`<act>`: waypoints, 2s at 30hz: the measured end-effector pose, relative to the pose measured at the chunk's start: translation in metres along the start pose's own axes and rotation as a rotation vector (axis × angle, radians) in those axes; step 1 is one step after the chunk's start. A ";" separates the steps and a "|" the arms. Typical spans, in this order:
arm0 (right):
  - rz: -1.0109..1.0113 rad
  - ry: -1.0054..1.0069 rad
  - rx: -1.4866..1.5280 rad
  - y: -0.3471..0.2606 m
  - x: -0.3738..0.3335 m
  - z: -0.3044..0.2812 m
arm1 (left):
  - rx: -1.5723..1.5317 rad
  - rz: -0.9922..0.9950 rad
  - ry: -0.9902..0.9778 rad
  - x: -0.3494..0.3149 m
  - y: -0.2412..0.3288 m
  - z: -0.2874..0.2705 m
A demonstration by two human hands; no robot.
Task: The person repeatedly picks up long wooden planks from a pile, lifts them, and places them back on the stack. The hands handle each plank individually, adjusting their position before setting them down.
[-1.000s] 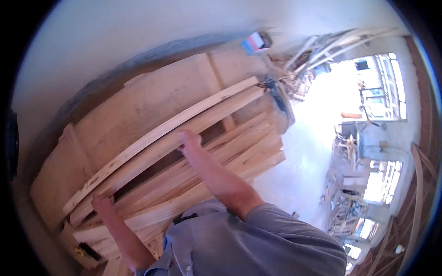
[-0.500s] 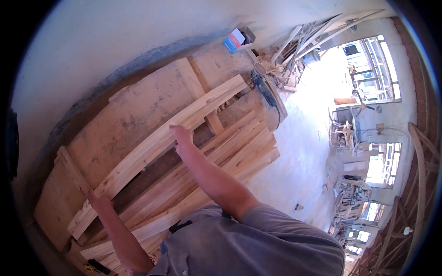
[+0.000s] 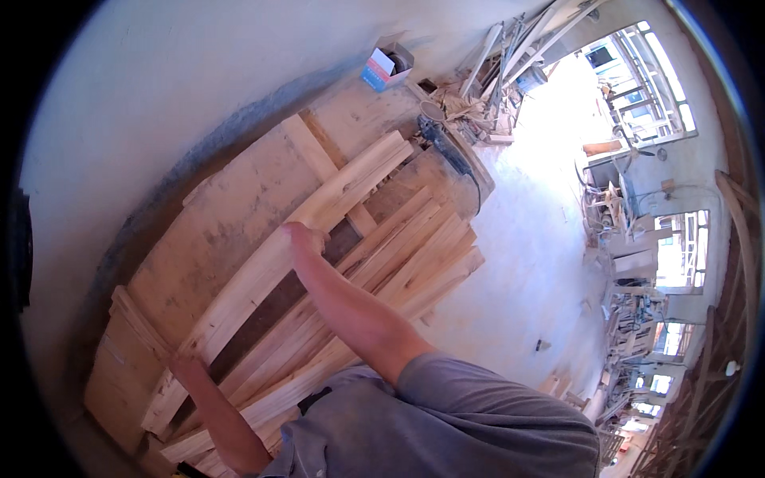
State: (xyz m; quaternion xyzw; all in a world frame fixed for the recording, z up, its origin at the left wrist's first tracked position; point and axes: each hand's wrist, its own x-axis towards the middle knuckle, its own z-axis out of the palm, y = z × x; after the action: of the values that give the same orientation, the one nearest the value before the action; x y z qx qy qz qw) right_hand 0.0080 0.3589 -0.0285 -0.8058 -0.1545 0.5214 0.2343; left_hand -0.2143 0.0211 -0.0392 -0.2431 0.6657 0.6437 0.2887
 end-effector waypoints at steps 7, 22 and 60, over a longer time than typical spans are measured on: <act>0.055 -0.311 0.482 0.009 0.007 -0.041 | -0.558 0.074 0.067 -0.032 0.011 -0.010; -0.035 -1.599 1.114 -0.035 -0.126 -0.102 | -1.411 0.845 -0.306 -0.118 0.118 -0.070; -0.138 -1.795 0.866 -0.018 -0.111 -0.142 | -1.464 0.875 -0.480 -0.157 0.039 -0.069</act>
State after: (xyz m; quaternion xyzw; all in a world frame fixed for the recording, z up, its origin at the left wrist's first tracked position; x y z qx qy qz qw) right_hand 0.0926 0.2890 0.1157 0.0521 -0.1173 0.9337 0.3344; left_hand -0.1337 -0.0527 0.0987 0.0511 0.0418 0.9946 -0.0797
